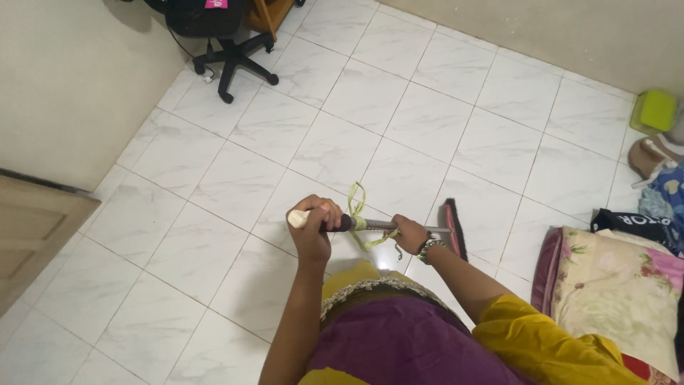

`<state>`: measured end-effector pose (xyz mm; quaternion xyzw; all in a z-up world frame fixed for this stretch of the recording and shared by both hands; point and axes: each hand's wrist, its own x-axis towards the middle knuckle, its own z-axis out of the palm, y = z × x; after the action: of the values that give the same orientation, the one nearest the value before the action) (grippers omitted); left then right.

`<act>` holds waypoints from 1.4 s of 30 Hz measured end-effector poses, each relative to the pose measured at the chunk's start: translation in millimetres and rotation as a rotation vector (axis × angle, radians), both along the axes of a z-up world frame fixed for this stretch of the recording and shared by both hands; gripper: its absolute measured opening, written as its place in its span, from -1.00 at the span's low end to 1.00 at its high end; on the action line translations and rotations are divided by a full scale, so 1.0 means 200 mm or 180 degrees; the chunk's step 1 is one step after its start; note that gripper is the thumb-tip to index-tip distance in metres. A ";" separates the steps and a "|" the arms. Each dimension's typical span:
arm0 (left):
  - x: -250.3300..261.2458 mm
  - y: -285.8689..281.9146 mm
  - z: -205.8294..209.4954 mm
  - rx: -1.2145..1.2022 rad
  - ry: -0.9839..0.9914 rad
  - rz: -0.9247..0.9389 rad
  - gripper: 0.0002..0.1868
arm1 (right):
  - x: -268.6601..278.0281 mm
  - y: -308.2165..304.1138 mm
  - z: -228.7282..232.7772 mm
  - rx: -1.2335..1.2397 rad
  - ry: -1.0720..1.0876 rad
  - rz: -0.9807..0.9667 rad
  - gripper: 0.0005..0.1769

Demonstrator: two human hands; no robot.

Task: Tying and adjusting a green ribbon around the handle of a cleaning squeegee.

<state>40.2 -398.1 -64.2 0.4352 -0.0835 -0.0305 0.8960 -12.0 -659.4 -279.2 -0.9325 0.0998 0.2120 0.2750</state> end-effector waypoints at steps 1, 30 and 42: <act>-0.01 0.01 0.02 -0.0006 0.0004 0.0021 -0.73 | 0.01 0.02 0.00 -0.0006 0.0004 0.0021 -0.71; 0.03 0.54 0.38 -0.0090 -0.0564 0.1511 -0.74 | 0.43 0.55 0.38 -0.0096 -0.0680 0.1760 -0.84; 0.10 0.22 0.12 0.0213 -0.0379 0.1141 -0.82 | 0.59 0.25 -0.13 0.0525 -0.0598 0.1043 -0.81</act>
<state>60.3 -354.7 -40.9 0.4737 -0.0565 0.1527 0.8655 106.3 -609.8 -305.4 -0.9262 -0.0970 0.1735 0.3204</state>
